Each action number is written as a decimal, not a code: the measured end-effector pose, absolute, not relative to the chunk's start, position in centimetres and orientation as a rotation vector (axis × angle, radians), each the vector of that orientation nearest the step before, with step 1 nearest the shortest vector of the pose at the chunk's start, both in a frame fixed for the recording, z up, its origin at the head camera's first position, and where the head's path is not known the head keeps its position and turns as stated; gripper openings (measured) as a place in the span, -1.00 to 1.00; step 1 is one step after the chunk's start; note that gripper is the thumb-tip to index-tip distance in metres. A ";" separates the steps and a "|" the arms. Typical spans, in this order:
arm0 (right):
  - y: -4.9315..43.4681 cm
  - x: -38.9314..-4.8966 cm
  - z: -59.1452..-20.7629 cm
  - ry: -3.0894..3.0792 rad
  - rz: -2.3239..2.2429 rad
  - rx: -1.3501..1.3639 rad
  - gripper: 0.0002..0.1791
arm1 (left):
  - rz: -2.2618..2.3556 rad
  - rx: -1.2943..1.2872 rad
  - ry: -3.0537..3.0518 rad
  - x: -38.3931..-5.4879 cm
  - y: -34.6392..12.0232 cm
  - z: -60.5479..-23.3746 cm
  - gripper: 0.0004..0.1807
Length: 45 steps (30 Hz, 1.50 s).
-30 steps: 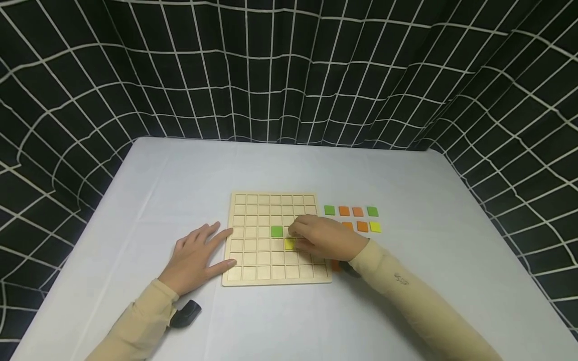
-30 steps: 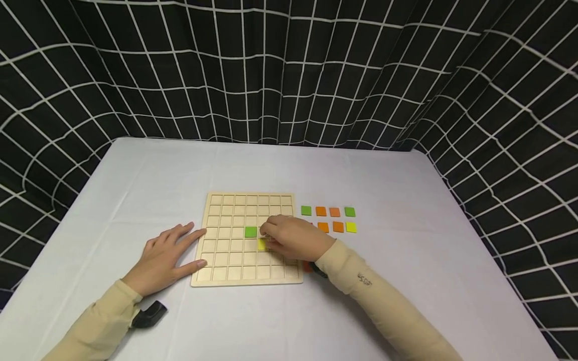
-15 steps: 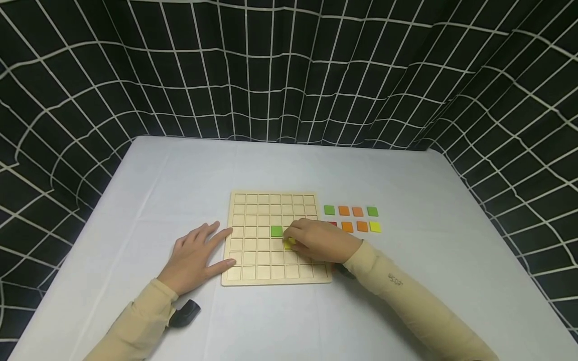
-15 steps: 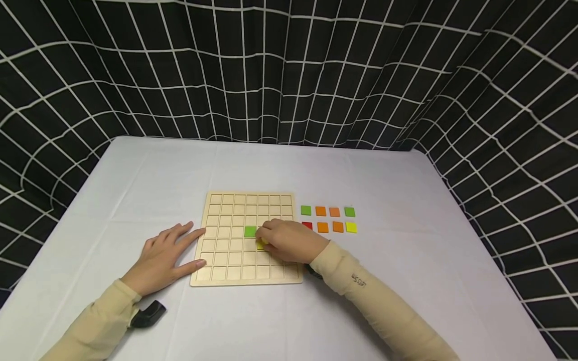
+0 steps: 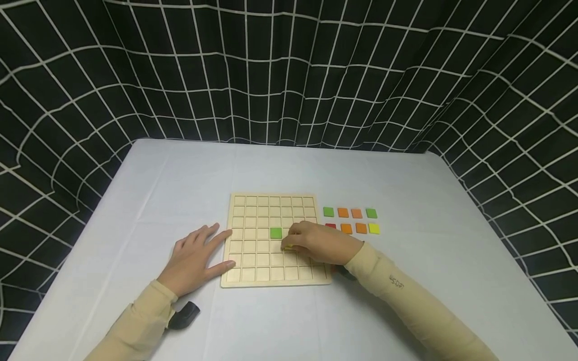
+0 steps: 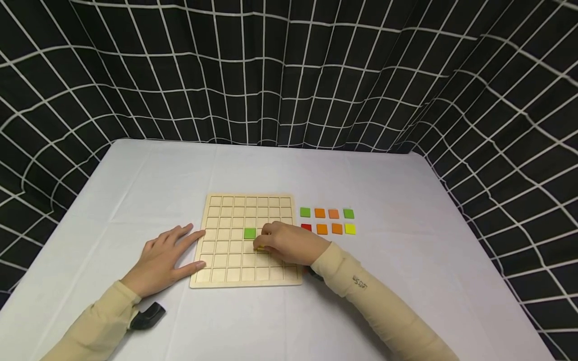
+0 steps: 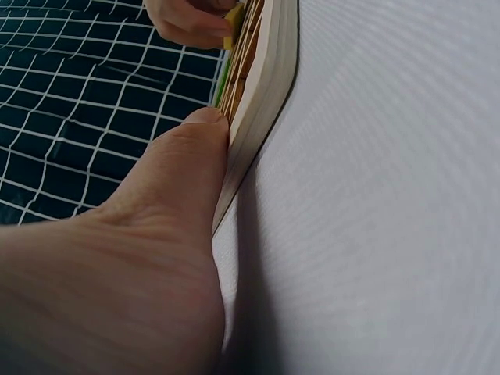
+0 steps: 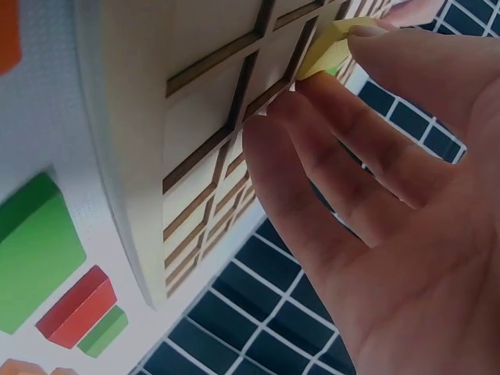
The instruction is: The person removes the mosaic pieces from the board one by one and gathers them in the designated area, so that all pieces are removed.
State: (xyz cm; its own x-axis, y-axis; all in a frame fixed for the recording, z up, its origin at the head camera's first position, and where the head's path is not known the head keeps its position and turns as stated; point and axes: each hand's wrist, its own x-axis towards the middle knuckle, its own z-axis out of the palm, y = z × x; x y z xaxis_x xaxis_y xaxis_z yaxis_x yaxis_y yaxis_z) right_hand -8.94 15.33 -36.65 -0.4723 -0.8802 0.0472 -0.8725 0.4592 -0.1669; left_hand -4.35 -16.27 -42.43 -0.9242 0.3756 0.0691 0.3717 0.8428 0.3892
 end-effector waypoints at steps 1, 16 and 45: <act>15.3 -8.9 -36.7 2.646 -0.262 -1.585 -0.75 | 0.631 0.611 3.006 -4.3 -16.3 -42.4 -0.21; 16.4 -8.9 -36.4 2.717 -0.300 -1.495 -0.78 | 0.630 0.605 3.005 -4.2 -16.0 -42.2 -0.21; 26.7 -3.0 -35.9 2.893 -0.324 -0.952 -0.70 | 0.610 0.623 2.984 -4.4 -16.0 -41.9 -0.20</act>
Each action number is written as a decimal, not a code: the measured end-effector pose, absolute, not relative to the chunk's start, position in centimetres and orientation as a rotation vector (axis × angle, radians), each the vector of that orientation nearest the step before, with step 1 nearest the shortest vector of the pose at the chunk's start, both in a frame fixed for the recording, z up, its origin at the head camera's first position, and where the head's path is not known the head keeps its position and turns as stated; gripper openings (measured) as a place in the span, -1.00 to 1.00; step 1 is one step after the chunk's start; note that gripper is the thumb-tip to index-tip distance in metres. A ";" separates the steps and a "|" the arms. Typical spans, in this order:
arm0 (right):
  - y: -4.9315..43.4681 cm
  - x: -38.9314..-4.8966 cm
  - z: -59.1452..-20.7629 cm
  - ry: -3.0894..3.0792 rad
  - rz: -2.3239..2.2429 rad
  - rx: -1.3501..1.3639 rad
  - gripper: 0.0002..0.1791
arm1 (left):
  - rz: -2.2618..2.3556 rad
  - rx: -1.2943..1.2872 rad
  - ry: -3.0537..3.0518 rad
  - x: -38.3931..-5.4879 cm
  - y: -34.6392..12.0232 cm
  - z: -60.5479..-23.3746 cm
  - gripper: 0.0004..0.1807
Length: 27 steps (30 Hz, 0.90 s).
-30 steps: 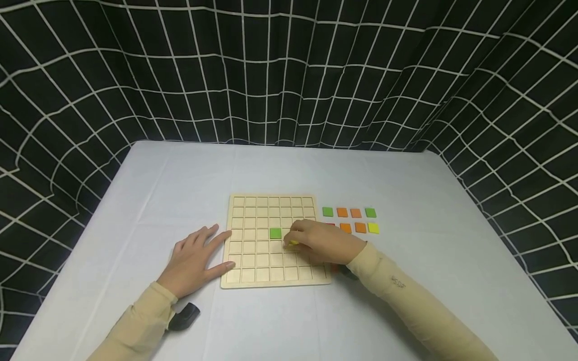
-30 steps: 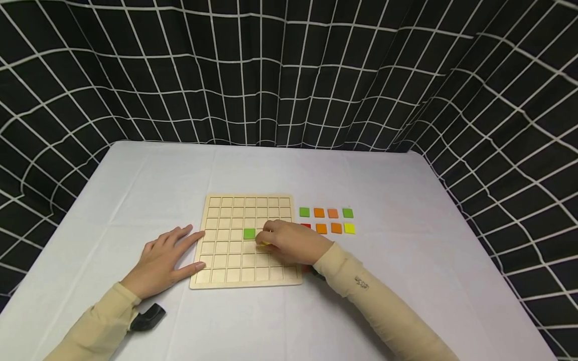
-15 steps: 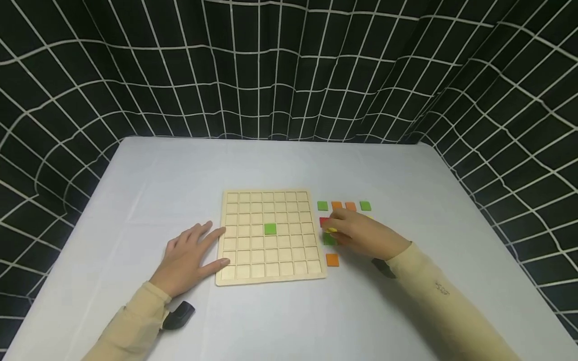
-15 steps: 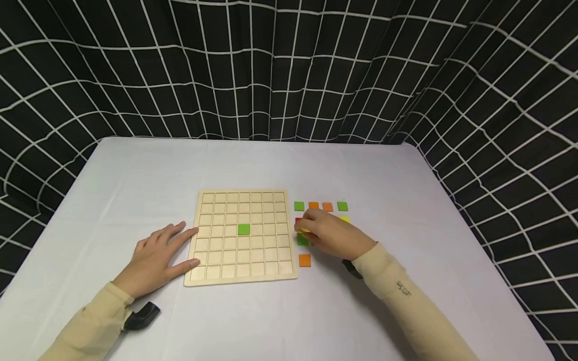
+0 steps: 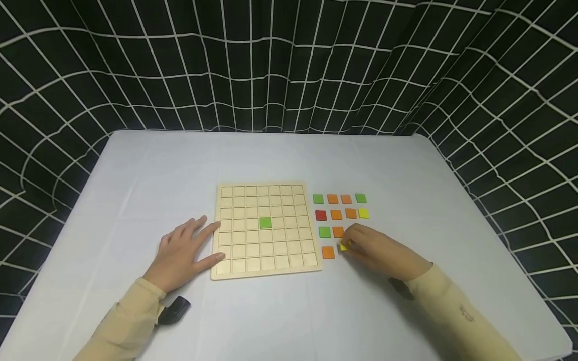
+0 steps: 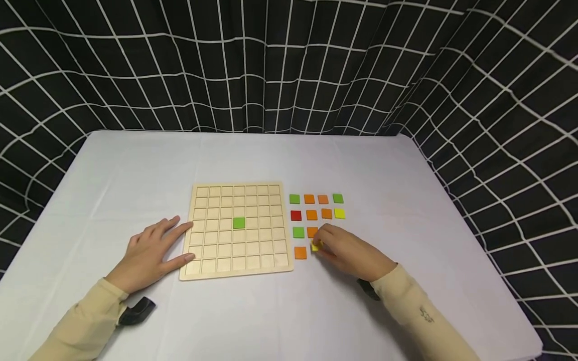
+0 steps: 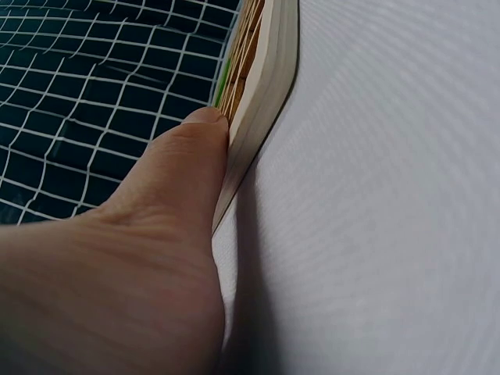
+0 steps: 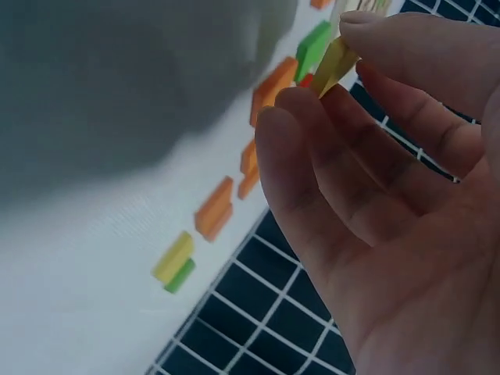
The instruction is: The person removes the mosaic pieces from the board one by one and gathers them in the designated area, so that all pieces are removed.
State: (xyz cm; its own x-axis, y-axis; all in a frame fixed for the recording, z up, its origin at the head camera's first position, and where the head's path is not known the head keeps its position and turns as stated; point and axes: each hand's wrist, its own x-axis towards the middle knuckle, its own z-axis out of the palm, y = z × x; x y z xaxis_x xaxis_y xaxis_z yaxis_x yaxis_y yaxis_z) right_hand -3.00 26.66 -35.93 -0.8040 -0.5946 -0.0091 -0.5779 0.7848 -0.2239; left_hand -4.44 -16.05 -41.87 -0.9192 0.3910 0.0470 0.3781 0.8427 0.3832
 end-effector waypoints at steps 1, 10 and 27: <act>26.7 -2.9 -36.1 2.890 -0.332 -0.977 -0.71 | 0.614 0.623 2.982 -4.5 -16.0 -41.8 -0.20; 26.8 -2.6 -37.6 2.925 -0.279 -1.101 -0.70 | 0.609 0.597 2.962 -4.4 -16.2 -41.4 -0.19; 26.9 -3.2 -35.9 2.990 -0.234 -1.159 -0.77 | 0.643 0.630 2.971 -4.4 -16.1 -41.9 -0.20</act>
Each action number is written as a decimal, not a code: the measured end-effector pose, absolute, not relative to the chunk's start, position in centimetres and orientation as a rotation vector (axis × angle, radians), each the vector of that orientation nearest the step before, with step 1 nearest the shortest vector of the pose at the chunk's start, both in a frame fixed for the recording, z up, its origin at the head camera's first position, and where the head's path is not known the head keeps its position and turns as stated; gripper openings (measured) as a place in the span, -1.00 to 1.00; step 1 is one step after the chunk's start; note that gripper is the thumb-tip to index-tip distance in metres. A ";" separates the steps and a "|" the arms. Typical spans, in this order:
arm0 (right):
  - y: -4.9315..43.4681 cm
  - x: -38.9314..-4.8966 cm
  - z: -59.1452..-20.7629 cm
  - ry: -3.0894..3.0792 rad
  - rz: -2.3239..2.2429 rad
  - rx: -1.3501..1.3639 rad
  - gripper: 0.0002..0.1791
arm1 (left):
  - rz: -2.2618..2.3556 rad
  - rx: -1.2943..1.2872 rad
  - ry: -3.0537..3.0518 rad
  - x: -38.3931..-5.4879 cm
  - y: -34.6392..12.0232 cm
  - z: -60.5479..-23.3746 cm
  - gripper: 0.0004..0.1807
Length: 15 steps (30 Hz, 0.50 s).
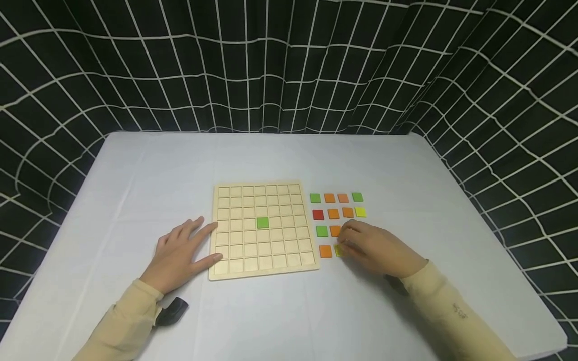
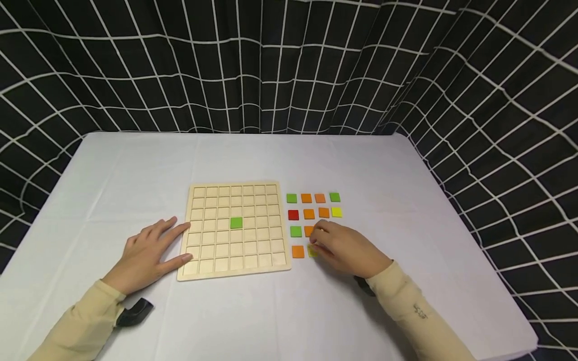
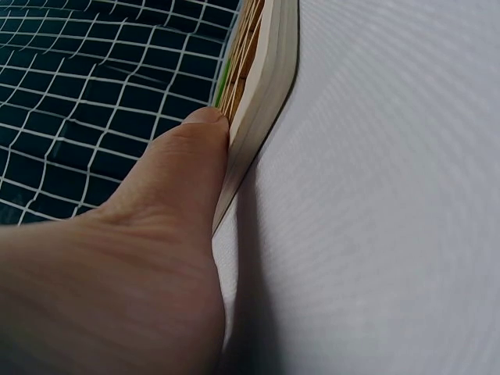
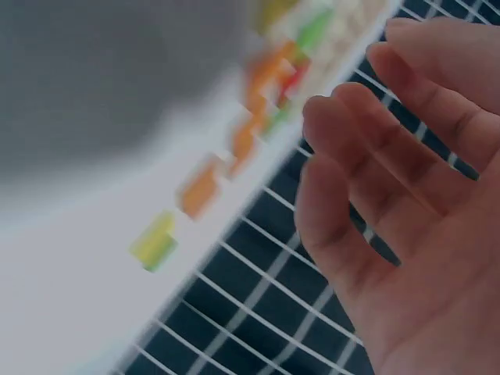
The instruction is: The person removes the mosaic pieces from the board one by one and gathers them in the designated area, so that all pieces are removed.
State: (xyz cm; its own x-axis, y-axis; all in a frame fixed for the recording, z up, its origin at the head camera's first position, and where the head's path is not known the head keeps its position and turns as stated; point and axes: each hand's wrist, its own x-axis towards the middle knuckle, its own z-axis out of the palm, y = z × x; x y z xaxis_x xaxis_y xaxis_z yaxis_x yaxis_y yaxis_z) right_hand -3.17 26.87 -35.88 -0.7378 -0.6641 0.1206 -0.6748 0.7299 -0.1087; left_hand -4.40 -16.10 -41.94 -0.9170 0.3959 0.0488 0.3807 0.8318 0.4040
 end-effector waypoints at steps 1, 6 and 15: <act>26.8 -3.4 -35.4 -2.841 0.222 1.100 -0.76 | 0.642 0.635 2.978 -4.4 -16.1 -42.0 -0.20; 25.3 -5.0 -33.3 -2.767 0.214 1.141 -0.75 | 0.643 0.645 2.994 -4.5 -16.0 -42.2 -0.21; 19.4 -8.0 -34.4 -2.692 0.239 1.416 -0.91 | 0.644 0.632 3.003 -4.4 -16.1 -42.4 -0.21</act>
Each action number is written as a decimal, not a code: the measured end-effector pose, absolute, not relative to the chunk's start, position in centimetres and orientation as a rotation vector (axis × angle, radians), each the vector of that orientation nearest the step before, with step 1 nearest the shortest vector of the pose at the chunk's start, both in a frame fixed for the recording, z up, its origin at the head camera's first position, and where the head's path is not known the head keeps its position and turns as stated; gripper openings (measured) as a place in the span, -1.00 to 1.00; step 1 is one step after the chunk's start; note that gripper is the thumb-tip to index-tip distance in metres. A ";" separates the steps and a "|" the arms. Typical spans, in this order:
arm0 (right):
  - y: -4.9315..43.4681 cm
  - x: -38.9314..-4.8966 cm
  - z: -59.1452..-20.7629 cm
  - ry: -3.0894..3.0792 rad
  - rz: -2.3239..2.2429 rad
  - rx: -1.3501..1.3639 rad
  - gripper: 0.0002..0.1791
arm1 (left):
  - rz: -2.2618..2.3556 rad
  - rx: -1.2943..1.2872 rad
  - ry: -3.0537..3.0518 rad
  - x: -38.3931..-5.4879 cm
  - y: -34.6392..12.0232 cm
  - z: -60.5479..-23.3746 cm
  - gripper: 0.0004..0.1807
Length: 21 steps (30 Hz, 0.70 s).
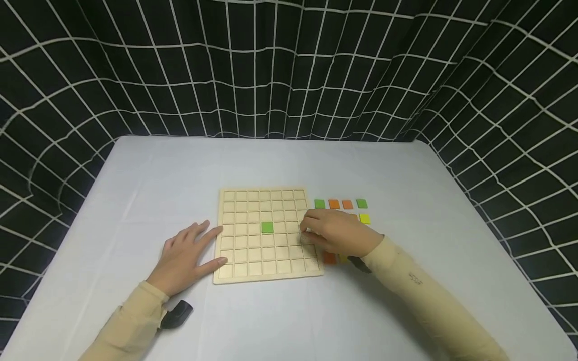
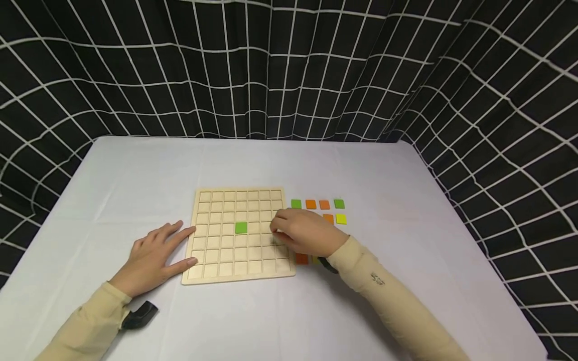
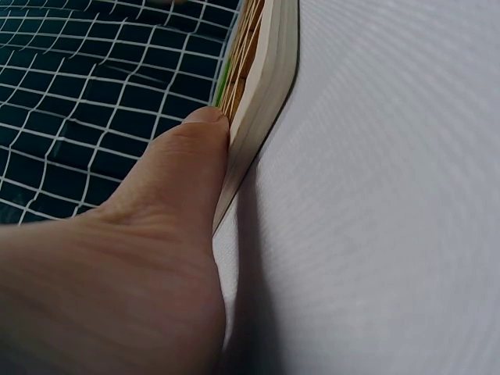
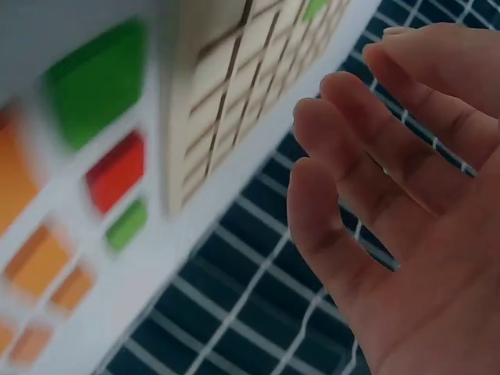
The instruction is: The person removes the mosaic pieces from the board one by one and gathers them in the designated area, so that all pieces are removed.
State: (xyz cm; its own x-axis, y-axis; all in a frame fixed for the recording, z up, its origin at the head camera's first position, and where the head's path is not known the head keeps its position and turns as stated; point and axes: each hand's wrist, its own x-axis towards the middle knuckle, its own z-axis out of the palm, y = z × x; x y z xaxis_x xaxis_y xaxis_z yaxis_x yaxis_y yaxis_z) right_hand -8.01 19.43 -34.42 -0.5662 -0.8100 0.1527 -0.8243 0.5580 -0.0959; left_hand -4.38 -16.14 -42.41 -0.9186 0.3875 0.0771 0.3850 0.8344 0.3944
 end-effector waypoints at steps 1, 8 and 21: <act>18.7 -8.4 -34.7 -2.701 0.240 1.436 -0.93 | 0.645 0.631 3.000 -4.4 -16.1 -42.4 -0.21; 14.3 -10.6 -35.7 -2.773 0.196 1.480 -0.84 | 0.640 0.619 3.004 -4.3 -16.2 -42.7 -0.20; 12.0 -11.9 -36.7 -2.773 0.057 1.540 -0.76 | 0.642 0.606 3.004 -4.4 -16.2 -42.7 -0.20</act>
